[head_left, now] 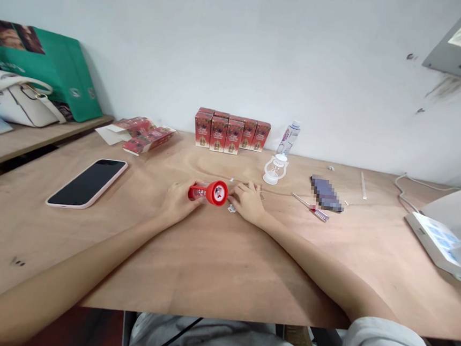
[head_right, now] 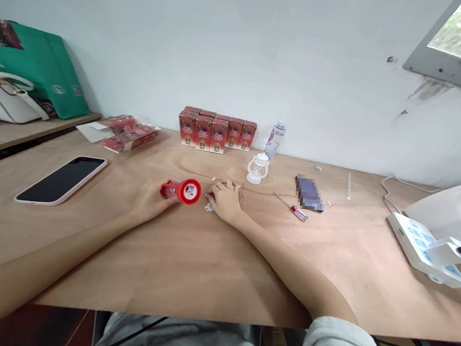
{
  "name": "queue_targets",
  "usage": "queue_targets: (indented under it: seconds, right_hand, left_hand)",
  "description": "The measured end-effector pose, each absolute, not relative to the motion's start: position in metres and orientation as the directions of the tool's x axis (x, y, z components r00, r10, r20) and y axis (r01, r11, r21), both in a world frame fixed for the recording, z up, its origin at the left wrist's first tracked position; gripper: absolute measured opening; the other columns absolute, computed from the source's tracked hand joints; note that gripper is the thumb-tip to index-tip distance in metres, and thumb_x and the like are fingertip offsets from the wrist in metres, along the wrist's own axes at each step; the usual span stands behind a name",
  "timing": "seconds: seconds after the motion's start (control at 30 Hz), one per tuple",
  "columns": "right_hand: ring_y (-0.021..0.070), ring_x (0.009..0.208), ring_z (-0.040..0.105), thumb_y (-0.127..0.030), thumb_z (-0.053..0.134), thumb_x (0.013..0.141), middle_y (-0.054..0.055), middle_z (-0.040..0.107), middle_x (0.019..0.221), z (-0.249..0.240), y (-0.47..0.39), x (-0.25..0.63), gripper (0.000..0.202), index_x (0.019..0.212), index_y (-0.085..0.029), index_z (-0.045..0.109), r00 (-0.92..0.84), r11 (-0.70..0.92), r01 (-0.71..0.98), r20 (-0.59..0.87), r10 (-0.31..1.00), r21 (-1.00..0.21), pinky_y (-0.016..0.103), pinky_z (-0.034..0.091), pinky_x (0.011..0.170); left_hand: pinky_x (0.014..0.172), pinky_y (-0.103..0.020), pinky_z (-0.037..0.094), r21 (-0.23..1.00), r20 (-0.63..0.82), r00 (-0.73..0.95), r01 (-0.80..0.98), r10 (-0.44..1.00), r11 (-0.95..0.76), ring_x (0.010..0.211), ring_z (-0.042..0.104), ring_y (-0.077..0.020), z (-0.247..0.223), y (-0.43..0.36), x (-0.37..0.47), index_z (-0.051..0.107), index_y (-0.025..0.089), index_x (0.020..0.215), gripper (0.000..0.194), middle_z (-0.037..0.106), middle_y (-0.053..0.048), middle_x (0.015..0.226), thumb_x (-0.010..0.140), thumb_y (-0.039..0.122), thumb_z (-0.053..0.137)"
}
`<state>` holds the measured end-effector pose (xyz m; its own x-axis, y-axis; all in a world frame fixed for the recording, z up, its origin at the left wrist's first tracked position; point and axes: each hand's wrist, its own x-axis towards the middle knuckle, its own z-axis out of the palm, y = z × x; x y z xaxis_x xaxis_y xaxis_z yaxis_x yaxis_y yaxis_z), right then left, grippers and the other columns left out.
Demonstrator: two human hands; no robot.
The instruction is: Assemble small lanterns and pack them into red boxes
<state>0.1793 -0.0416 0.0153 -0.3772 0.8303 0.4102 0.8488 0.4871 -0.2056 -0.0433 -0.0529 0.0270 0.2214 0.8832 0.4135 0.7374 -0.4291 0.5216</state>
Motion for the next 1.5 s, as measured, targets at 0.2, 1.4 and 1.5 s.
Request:
queue_targets:
  seconds: [0.2, 1.4, 1.5]
  right_hand:
    - [0.0229, 0.102, 0.047, -0.027, 0.055, 0.085, 0.005, 0.064, 0.097, 0.016, -0.04, 0.18, 0.011, 0.088, -0.02, 0.063, -0.397, 0.506, 0.813, 0.362, 0.843, -0.287, 0.04, 0.032, 0.084]
    - [0.0122, 0.07, 0.059, -0.018, 0.057, 0.086, 0.002, 0.067, 0.075, 0.018, -0.055, 0.176, 0.003, 0.086, -0.018, 0.059, -0.356, 0.852, 0.523, 0.903, 0.242, -0.023, 0.031, 0.037, 0.07]
    - [0.012, 0.071, 0.059, -0.019, 0.054, 0.087, 0.002, 0.067, 0.077, 0.018, -0.056, 0.175, 0.006, 0.086, -0.019, 0.059, -0.369, 0.851, 0.523, 0.889, 0.27, -0.041, 0.031, 0.037, 0.071]
  left_hand:
    - [0.068, -0.032, 0.047, 0.501, 0.418, 0.209, 0.759, 0.884, -0.416, 0.077, 0.065, -0.0216, 0.026, -0.052, -0.044, 0.06, 0.023, 0.095, 0.024, 0.07, -0.002, 0.09, 0.072, 0.029, 0.059]
    - [0.08, -0.035, 0.039, 0.344, 0.38, 0.307, 0.829, 0.872, -0.442, 0.086, 0.063, -0.0214, 0.026, -0.052, -0.044, 0.056, 0.021, 0.096, 0.022, 0.069, -0.003, 0.095, 0.075, 0.023, 0.053]
    - [0.08, -0.035, 0.038, 0.323, 0.391, 0.321, 0.83, 0.863, -0.455, 0.085, 0.062, -0.0216, 0.026, -0.053, -0.043, 0.055, 0.021, 0.096, 0.023, 0.069, -0.003, 0.094, 0.074, 0.021, 0.053]
